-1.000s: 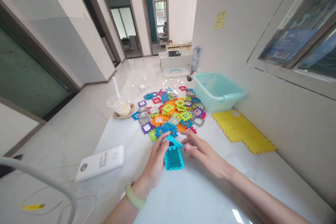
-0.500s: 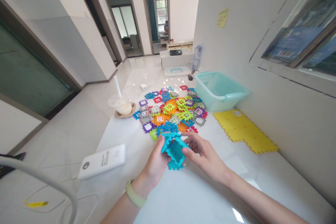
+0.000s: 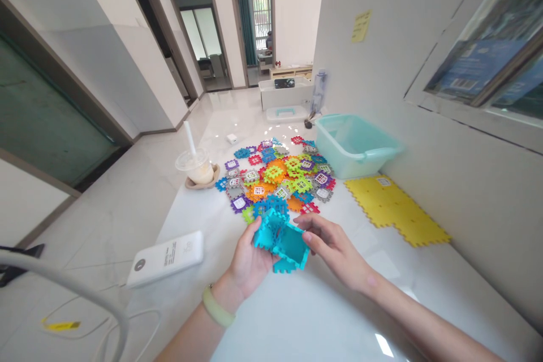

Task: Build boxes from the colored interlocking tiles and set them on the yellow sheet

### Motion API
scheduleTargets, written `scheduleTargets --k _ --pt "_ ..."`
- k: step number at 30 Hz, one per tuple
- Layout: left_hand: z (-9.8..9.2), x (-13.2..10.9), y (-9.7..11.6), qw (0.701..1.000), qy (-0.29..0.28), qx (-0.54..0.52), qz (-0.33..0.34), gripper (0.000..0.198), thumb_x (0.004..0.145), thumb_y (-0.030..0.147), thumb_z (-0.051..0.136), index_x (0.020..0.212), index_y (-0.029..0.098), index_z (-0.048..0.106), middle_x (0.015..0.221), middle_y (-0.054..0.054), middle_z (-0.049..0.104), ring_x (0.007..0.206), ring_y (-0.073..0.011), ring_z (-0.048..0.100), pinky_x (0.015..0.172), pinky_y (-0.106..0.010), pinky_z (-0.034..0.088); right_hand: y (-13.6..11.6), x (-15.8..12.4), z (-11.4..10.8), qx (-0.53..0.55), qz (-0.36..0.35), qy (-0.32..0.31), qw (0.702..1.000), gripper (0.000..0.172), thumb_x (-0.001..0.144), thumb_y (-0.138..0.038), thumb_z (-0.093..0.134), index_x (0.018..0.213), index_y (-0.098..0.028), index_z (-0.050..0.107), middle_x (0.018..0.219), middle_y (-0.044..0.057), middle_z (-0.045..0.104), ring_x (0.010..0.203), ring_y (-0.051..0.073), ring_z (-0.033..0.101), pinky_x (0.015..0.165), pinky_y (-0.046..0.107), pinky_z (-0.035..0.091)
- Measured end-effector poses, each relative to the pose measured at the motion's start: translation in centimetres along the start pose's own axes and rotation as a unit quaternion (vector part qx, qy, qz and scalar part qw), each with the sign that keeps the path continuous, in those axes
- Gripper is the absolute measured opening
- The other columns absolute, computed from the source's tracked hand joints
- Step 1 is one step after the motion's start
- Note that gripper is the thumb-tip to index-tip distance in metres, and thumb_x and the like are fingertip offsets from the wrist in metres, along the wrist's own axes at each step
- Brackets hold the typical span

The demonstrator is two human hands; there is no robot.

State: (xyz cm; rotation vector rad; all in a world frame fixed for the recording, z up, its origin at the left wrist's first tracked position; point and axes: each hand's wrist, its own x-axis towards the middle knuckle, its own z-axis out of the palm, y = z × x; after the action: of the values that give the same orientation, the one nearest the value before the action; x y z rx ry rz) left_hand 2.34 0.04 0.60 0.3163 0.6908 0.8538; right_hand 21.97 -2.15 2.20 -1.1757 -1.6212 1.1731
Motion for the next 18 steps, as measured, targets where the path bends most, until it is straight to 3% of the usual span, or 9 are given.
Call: scheduleTargets --k 3,6,9,11,13,18 --pt "-0.1 0.0 -0.1 1.0 0.009 0.013 0.014 0.038 0.094 0.044 0.056 0.112 0.012 0.066 0.101 -0.012 0.073 0.094 -0.0275 0.068 0.078 -0.037 0.056 0.0 0.2 -0.1 -0.006 -0.001 -0.003 1.0 0.039 0.096 -0.054 0.049 0.108 -0.019 0.061 0.089 0.004 0.065 0.073 0.017 0.056 0.062 0.028 0.046" --pt "-0.2 -0.1 -0.5 0.996 0.025 0.057 0.071 0.034 0.085 0.043 0.07 0.109 0.019 0.062 0.096 -0.006 0.071 0.091 -0.0239 0.067 0.072 -0.031 0.054 -0.1 0.3 0.0 -0.019 -0.003 -0.009 1.0 0.038 0.097 -0.054 0.048 0.107 -0.02 0.062 0.087 0.003 0.065 0.072 0.017 0.056 0.064 0.028 0.047" --pt "0.0 -0.3 -1.4 0.982 0.018 0.114 0.15 0.037 0.08 0.046 0.075 0.102 0.023 0.056 0.091 -0.001 0.066 0.087 -0.0204 0.065 0.07 -0.028 0.052 0.0 0.0 0.7 -0.027 -0.019 0.004 0.999 0.041 0.1 -0.054 0.039 0.115 -0.022 0.06 0.102 0.006 0.066 0.089 0.021 0.06 0.083 0.035 0.049" --pt "0.1 -0.4 -2.1 0.972 0.003 0.146 0.185 0.037 0.084 0.049 0.072 0.101 0.023 0.052 0.096 -0.002 0.065 0.089 -0.02 0.065 0.072 -0.028 0.052 0.1 -0.4 1.4 -0.017 -0.028 0.016 0.999 0.046 0.102 -0.055 0.03 0.126 -0.023 0.054 0.119 0.009 0.063 0.108 0.024 0.058 0.098 0.041 0.044" --pt "0.1 -0.6 -2.8 0.964 -0.006 0.172 0.203 0.035 0.089 0.052 0.065 0.105 0.023 0.051 0.104 -0.004 0.063 0.095 -0.021 0.063 0.075 -0.029 0.052 0.0 -0.9 1.9 0.004 -0.027 0.024 0.999 0.05 0.102 -0.057 0.025 0.133 -0.024 0.047 0.128 0.011 0.057 0.118 0.026 0.054 0.104 0.046 0.04" --pt "0.2 -1.1 -3.8 0.957 -0.025 0.197 0.212 0.031 0.097 0.053 0.051 0.111 0.025 0.048 0.114 -0.004 0.057 0.098 -0.0215 0.061 0.077 -0.031 0.051 -0.4 -1.6 2.6 0.072 -0.014 0.032 0.997 0.048 0.098 -0.061 0.037 0.129 -0.025 0.042 0.121 0.01 0.055 0.106 0.025 0.057 0.092 0.043 0.049"
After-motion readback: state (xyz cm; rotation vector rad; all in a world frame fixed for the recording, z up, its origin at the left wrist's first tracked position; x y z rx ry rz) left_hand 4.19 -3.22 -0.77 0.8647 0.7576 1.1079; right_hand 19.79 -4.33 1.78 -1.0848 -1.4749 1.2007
